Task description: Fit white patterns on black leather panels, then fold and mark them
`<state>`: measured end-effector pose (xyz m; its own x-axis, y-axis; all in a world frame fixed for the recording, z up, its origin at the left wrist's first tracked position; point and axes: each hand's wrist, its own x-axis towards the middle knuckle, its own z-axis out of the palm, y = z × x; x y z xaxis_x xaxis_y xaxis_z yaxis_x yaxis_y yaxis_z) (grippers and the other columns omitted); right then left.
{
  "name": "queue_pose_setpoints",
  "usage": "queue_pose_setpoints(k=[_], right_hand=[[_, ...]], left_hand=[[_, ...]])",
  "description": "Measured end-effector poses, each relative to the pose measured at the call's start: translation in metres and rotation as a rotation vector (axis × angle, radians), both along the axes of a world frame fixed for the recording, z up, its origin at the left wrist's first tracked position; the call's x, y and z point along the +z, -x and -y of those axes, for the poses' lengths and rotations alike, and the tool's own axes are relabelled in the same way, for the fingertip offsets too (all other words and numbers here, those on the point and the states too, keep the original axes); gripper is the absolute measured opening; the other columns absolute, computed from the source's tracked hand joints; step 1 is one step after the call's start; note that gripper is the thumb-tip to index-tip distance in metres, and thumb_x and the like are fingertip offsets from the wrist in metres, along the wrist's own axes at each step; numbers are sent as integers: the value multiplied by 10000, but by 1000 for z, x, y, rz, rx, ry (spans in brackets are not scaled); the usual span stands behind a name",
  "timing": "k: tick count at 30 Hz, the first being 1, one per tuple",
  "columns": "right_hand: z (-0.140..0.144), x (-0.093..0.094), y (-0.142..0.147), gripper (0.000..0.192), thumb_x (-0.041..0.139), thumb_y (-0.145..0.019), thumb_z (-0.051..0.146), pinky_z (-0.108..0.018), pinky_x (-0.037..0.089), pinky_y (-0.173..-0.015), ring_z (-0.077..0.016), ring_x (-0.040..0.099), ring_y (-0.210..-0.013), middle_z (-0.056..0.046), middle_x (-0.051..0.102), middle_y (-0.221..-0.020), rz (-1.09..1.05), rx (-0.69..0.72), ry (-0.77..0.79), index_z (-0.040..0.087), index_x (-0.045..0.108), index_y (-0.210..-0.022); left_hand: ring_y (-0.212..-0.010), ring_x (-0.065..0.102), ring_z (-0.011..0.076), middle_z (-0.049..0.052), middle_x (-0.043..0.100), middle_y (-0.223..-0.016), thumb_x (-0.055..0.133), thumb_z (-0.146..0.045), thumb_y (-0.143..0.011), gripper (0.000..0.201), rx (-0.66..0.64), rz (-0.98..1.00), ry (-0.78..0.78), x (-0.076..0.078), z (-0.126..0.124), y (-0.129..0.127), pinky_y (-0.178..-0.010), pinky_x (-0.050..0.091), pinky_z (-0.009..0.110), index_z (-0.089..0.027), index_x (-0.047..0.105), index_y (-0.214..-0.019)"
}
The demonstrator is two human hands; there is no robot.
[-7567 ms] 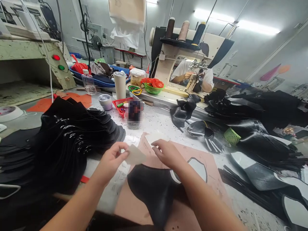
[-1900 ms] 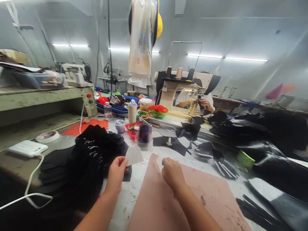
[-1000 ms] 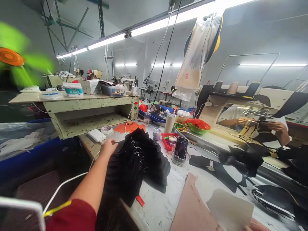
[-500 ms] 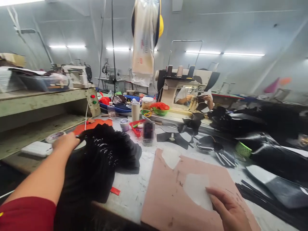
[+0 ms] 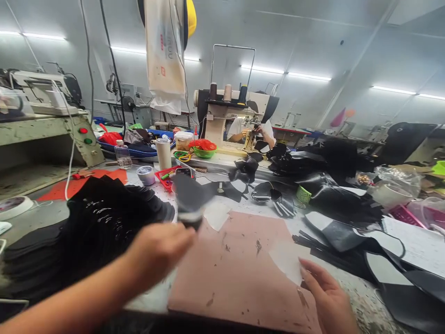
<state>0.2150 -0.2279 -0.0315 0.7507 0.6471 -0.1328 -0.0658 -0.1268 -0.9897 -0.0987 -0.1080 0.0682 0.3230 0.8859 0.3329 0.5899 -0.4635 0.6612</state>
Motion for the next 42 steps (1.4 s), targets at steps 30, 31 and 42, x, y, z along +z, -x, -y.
queue_pose_setpoints(k=[30, 31, 42], right_hand=[[2, -23, 16, 158, 521, -793, 121, -270, 476, -615, -152, 610, -639, -43, 673, -739, 1118, 45, -145, 185, 601, -913], [1, -20, 18, 194, 519, -787, 79, -274, 471, -638, -153, 613, -660, -39, 677, -744, 1237, 88, -192, 190, 594, -927], [7, -35, 15, 278, 658, -670, 437, -292, 500, -582, -186, 602, -700, -71, 627, -860, 87, 200, -54, 177, 571, -719]], left_hand=[[-461, 526, 98, -24, 561, -572, 626, -452, -611, 313, -280, 313, 1064, -67, 4, -174, -409, 412, 206, -170, 492, -633], [-480, 535, 98, -17, 570, -607, 601, -455, -637, 305, -271, 329, 1084, -66, 6, -175, -413, 425, 208, -170, 494, -662], [-472, 530, 62, -79, 482, -549, 467, -122, -650, 80, -202, 277, 1062, -66, 10, -166, -484, 434, 182, -183, 443, -696]])
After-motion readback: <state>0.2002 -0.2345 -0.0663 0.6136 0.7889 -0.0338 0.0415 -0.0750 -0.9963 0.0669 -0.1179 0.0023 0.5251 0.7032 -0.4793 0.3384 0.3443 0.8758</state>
